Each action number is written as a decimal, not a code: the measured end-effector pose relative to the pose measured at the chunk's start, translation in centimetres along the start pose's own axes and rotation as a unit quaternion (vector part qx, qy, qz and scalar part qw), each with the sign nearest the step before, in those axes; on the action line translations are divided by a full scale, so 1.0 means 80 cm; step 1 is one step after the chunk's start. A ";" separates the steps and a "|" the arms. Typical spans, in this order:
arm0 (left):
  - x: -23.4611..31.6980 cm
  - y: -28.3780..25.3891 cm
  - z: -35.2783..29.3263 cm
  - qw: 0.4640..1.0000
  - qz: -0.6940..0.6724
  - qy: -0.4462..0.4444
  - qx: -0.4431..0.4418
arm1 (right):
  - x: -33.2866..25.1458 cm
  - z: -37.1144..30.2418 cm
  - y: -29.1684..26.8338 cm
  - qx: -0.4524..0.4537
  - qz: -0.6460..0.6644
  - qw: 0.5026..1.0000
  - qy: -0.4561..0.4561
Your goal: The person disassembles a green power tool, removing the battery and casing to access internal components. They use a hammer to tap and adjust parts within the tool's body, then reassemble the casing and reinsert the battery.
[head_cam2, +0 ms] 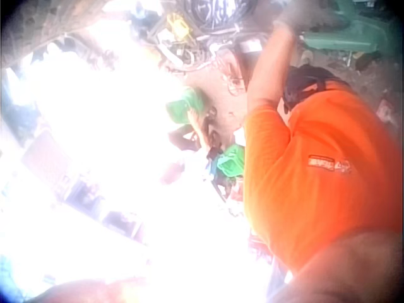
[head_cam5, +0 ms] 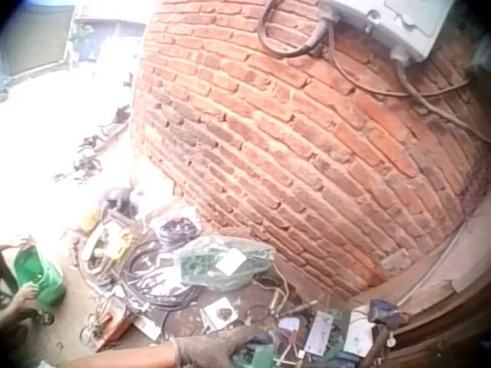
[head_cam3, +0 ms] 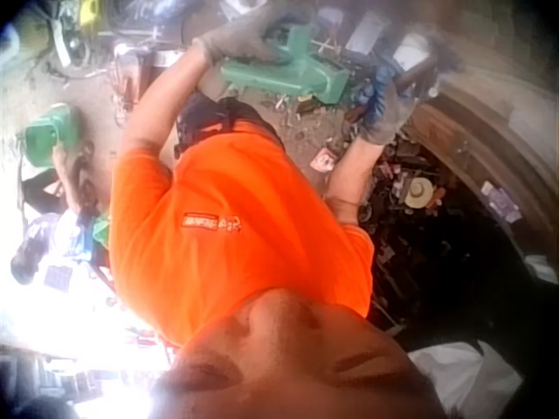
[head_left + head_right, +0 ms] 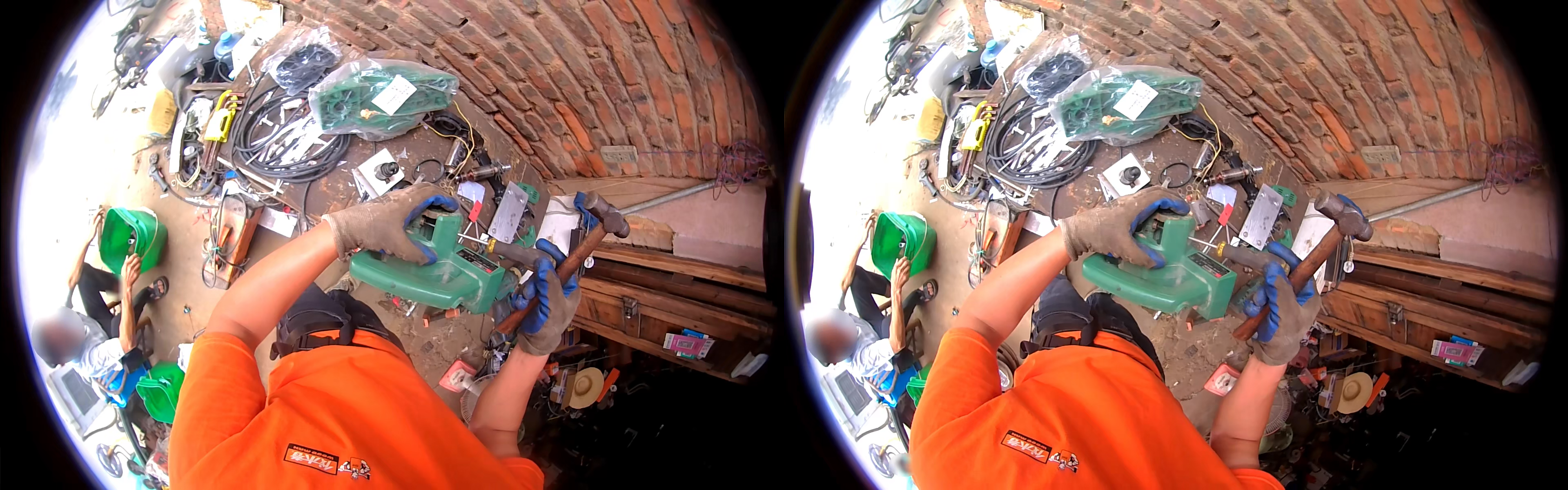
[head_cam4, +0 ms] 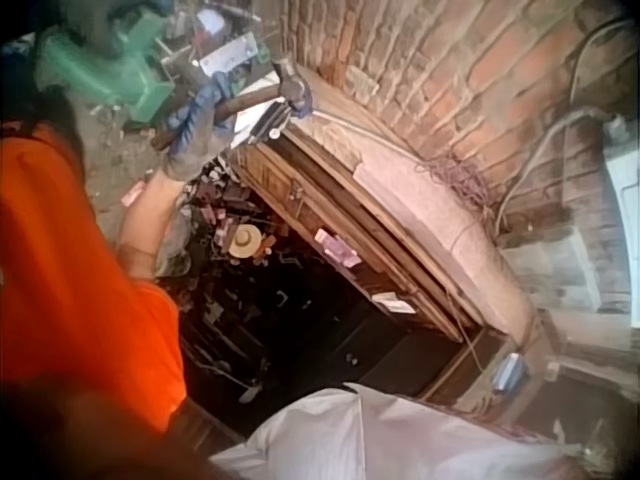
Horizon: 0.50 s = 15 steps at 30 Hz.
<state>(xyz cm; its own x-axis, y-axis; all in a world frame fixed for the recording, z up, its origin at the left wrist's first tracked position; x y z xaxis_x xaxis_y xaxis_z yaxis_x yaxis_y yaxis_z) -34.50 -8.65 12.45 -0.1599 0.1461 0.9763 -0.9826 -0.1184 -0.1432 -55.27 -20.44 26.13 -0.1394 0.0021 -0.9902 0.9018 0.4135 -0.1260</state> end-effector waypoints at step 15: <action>0.006 0.001 -0.002 1.000 -0.003 -0.003 -0.002 | -0.002 -0.003 0.003 -0.003 -0.008 1.000 0.018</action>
<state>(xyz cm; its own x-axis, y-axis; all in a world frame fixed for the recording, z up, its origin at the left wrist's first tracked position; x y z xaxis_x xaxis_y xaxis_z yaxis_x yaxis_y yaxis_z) -34.65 -8.44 12.85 -0.1536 0.1411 0.9780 -0.9839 -0.1134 -0.1381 -55.12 -20.14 26.24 -0.1682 0.0287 -0.9853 0.8972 0.4186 -0.1409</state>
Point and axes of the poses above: each hand's wrist, its own z-axis towards the middle knuckle, its own y-axis out of the palm, x = y × z, the point moved 7 cm from there along z, towards the middle knuckle, and after that the axes turned 4 degrees about z, right-handed, at the moved point
